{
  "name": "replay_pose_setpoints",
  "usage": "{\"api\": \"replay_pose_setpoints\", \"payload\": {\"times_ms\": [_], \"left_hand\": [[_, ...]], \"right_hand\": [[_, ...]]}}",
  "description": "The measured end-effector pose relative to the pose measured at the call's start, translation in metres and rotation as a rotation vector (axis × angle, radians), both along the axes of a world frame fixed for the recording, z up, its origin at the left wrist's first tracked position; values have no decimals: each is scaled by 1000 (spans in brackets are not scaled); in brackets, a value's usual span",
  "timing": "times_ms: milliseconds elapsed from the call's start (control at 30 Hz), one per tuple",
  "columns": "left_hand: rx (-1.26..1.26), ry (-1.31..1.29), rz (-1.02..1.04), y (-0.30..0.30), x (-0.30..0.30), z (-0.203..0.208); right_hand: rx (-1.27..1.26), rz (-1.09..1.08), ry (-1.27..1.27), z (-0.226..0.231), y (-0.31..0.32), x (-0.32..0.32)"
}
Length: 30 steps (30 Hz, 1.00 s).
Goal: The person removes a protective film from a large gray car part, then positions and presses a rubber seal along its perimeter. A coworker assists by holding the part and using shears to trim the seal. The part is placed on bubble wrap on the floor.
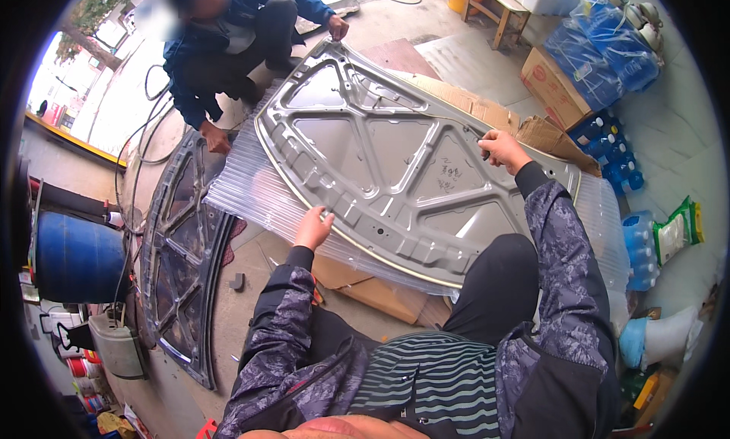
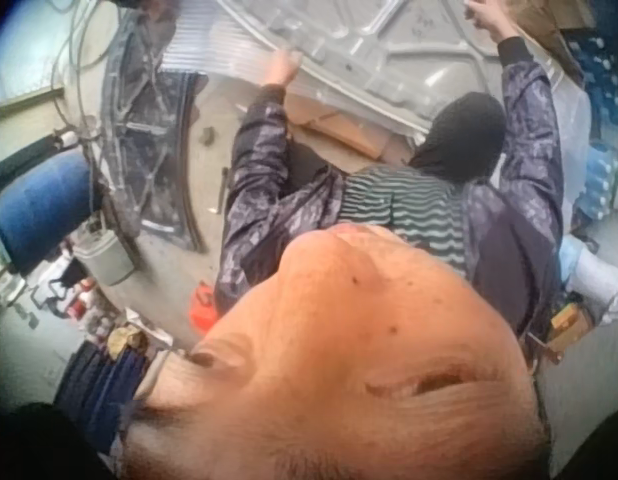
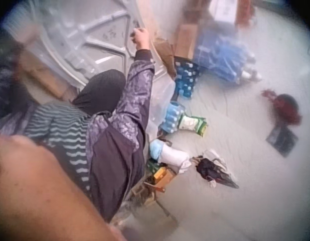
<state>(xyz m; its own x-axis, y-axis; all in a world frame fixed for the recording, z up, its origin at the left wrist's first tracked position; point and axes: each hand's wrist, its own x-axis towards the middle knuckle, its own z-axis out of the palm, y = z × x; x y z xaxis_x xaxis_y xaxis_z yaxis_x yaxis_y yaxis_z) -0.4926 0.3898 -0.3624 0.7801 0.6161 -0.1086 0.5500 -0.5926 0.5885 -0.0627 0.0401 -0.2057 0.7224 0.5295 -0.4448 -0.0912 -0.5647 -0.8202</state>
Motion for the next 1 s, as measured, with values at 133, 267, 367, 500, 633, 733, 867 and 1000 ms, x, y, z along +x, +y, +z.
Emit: {"api": "replay_pose_setpoints", "payload": {"times_ms": [133, 267, 367, 500, 633, 733, 867, 1000], "left_hand": [[88, 12, -86, -8, 1, 2], [-17, -4, -72, -4, -6, 8], [-23, -23, -59, 0, -10, 14], [-31, -45, -45, 6, -12, 18], [-68, -68, -26, 8, -13, 16], [-10, -91, -55, 6, -14, 13], [54, -50, -112, 1, -14, 10], [28, 7, -135, -7, -18, 11]], "right_hand": [[26, 10, -42, 16, 1, 1], [-7, 30, -135, 28, 5, -3], [-15, 60, -230, 36, 19, -6], [-28, 162, -411, 49, 47, -8], [-64, 249, -610, 57, 70, -9], [-82, 348, -888, 54, 71, -3], [-78, 314, -857, 37, 46, 20], [-157, 235, -791, 9, 9, 51]]}}
